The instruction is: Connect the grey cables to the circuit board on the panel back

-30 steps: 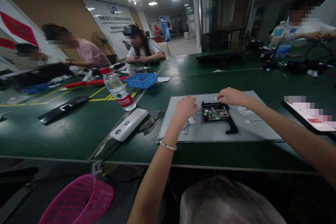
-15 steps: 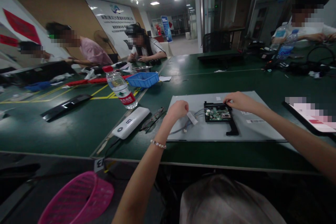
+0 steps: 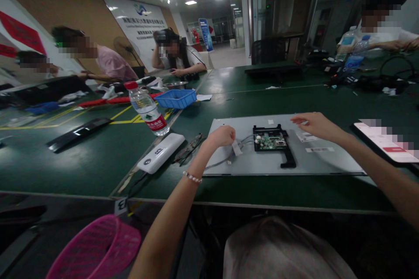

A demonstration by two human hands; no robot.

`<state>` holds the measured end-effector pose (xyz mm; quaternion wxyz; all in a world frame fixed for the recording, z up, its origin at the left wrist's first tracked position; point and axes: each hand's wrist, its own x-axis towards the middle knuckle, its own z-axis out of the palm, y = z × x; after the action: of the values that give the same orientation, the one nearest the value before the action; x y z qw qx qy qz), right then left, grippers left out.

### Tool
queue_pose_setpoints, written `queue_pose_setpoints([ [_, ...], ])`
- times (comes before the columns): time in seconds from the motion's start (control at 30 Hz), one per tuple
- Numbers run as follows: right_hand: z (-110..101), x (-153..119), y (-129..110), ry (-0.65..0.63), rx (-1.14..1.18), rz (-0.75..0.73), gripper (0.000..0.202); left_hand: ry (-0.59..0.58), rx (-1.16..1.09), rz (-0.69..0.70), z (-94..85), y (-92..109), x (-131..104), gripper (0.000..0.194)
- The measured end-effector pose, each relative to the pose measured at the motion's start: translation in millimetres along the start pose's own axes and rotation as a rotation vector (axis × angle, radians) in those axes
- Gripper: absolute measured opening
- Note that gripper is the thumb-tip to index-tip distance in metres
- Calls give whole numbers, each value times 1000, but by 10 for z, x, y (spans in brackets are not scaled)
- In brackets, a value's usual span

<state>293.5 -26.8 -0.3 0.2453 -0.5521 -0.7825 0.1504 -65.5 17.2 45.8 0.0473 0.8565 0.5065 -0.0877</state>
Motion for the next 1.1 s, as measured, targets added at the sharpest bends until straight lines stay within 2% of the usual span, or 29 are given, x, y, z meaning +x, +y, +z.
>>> queue_pose_setpoints([
  [0.2,-22,-53,272,-1,89,89,42,47,64,-164,-73,-115,117,26],
  [0.33,-40,-76,315,-28,114,116,41,60,82,-233,-129,-92,164,28],
  [0.57,-56,-102,276,-87,80,135,38,-12,30,-112,-111,-23,31,22],
  [0.7,-48,-108,266,-97,67,150,39,26,-23,-70,-31,1,-68,22],
  [0.9,-34,-129,190,-95,53,168,38,98,-23,-145,-23,-69,-50,25],
  [1.1,-39,-126,223,-105,47,164,39,149,25,-200,-47,-190,59,27],
])
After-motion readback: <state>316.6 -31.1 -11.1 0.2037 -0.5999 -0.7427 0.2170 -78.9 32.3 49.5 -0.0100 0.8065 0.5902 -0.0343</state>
